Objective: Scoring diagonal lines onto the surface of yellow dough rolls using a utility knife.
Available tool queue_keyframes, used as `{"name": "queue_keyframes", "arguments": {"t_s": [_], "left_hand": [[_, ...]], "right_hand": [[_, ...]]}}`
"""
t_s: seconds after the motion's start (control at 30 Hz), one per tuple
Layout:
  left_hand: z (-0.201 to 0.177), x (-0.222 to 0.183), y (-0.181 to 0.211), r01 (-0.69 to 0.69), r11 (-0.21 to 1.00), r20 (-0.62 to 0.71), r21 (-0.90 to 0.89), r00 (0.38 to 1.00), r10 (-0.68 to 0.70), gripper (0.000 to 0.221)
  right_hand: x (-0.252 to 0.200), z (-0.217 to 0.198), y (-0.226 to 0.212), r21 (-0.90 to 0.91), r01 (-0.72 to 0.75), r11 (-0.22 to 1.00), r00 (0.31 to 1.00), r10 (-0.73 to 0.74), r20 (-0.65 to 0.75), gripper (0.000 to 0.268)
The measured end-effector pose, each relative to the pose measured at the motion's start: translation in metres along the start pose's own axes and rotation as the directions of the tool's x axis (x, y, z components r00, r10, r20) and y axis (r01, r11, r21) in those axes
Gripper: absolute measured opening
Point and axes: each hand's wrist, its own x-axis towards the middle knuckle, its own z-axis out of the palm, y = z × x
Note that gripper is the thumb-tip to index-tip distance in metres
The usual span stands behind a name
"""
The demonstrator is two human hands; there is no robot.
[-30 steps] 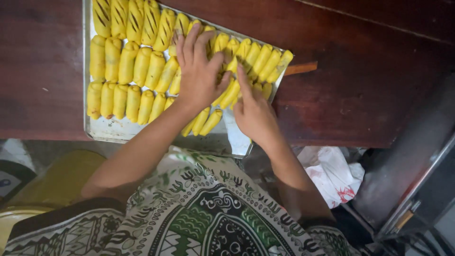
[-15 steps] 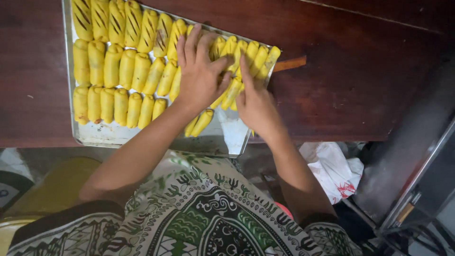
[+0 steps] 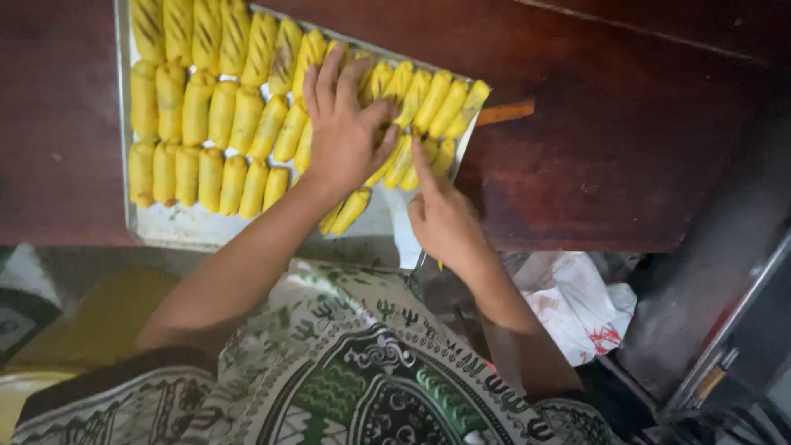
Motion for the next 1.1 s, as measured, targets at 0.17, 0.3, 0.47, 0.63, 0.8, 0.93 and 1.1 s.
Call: {"name": "queue_keyframes", "arguments": {"t_s": [0.17, 0.3, 0.47, 0.63, 0.8, 0.93, 1.1], "left_hand": [[0.006, -0.005, -0.004, -0.002, 1.0, -0.002, -0.004, 1.0, 0.002, 0.028], [0.009, -0.001, -0.006, 0.006, 1.0, -0.017, 0.029, 1.0, -0.005, 0.029], [0.007, 0.004, 0.006, -0.009, 1.0, -0.001, 0.002, 1.0, 0.009, 0.029], [0.018, 0.018, 0.02, -0.051, 0.998, 0.001, -0.034, 0.999, 0.051, 0.033], [0.022, 0.018, 0.02, -0.041, 0.999, 0.026, -0.019, 0.999, 0.042, 0.029], [0.022, 0.017, 0.017, -0.071, 0.997, 0.015, -0.03, 0.997, 0.072, 0.029], [0.022, 0.014, 0.016, -0.042, 0.999, 0.027, -0.013, 0.999, 0.043, 0.031]], "right_hand": [[0.012, 0.004, -0.004, -0.028, -0.014, 1.0, 1.0, 0.014, -0.003, 0.083], [-0.004, -0.004, -0.003, -0.004, -0.065, 0.998, 0.995, 0.065, 0.075, 0.083], [0.014, -0.016, 0.021, 0.038, -0.011, 0.999, 0.996, 0.014, -0.088, 0.082], [0.027, -0.015, 0.035, 0.033, 0.01, 0.999, 0.99, -0.005, -0.142, 0.079], [-0.002, -0.015, 0.031, -0.036, -0.06, 0.998, 0.997, 0.059, -0.045, 0.081], [0.012, -0.017, 0.027, 0.002, 0.039, 0.999, 0.993, -0.039, -0.115, 0.08], [0.0, -0.007, 0.028, -0.019, -0.05, 0.999, 0.999, 0.049, -0.019, 0.081]]}}
